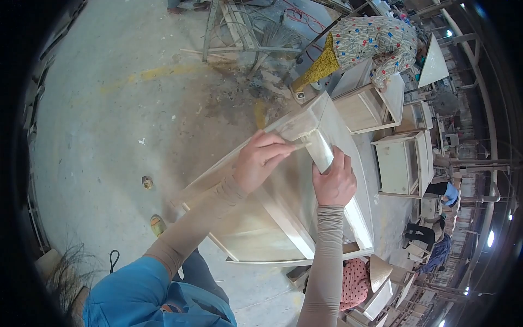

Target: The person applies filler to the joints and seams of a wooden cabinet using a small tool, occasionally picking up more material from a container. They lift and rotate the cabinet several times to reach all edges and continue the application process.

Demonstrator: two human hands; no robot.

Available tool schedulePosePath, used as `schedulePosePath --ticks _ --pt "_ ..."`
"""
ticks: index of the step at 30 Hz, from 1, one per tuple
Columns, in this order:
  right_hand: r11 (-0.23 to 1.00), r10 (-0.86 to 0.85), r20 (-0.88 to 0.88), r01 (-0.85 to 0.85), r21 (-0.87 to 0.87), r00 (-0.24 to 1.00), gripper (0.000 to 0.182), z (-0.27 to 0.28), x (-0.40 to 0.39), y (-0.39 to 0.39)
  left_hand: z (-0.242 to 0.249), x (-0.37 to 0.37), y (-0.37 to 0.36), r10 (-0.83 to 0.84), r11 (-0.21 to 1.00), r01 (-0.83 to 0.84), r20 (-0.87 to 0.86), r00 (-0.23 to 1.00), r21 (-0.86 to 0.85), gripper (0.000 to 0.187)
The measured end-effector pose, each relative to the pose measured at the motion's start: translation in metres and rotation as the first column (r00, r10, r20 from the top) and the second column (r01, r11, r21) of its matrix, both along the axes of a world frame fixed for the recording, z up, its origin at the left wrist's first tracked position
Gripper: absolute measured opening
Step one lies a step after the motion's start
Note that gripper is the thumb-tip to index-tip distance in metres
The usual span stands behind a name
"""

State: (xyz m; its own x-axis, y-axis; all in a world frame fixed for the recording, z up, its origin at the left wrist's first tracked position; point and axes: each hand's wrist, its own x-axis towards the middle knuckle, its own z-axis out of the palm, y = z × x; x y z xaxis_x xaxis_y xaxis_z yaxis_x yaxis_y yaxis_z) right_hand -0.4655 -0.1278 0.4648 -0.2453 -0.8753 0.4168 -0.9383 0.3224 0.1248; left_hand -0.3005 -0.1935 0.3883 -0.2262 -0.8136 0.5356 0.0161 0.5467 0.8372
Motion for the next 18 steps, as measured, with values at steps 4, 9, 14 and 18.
schedulePosePath --ticks 4,9,14,18 --pt "1.0 -0.002 -0.003 0.002 0.006 1.0 0.059 -0.001 -0.0023 0.0001 -0.001 -0.006 -0.0014 0.118 0.993 -0.121 -0.112 0.987 -0.015 0.016" --pt "1.0 0.004 0.01 -0.004 -0.004 1.0 0.058 -0.0018 -0.0013 0.0 -0.0058 -0.0008 0.0026 -0.008 1.0 0.008 -0.009 1.0 -0.017 0.021" --pt "1.0 -0.006 0.01 0.006 -0.003 1.0 0.058 -0.0006 -0.0001 -0.0008 -0.002 -0.0013 -0.0011 0.103 0.995 -0.103 -0.059 0.993 -0.004 0.019" --pt "1.0 0.016 0.006 -0.016 -0.016 1.0 0.058 -0.0032 -0.0022 -0.0001 -0.0032 0.0017 -0.0027 0.084 0.996 -0.086 -0.06 0.995 -0.026 0.019"
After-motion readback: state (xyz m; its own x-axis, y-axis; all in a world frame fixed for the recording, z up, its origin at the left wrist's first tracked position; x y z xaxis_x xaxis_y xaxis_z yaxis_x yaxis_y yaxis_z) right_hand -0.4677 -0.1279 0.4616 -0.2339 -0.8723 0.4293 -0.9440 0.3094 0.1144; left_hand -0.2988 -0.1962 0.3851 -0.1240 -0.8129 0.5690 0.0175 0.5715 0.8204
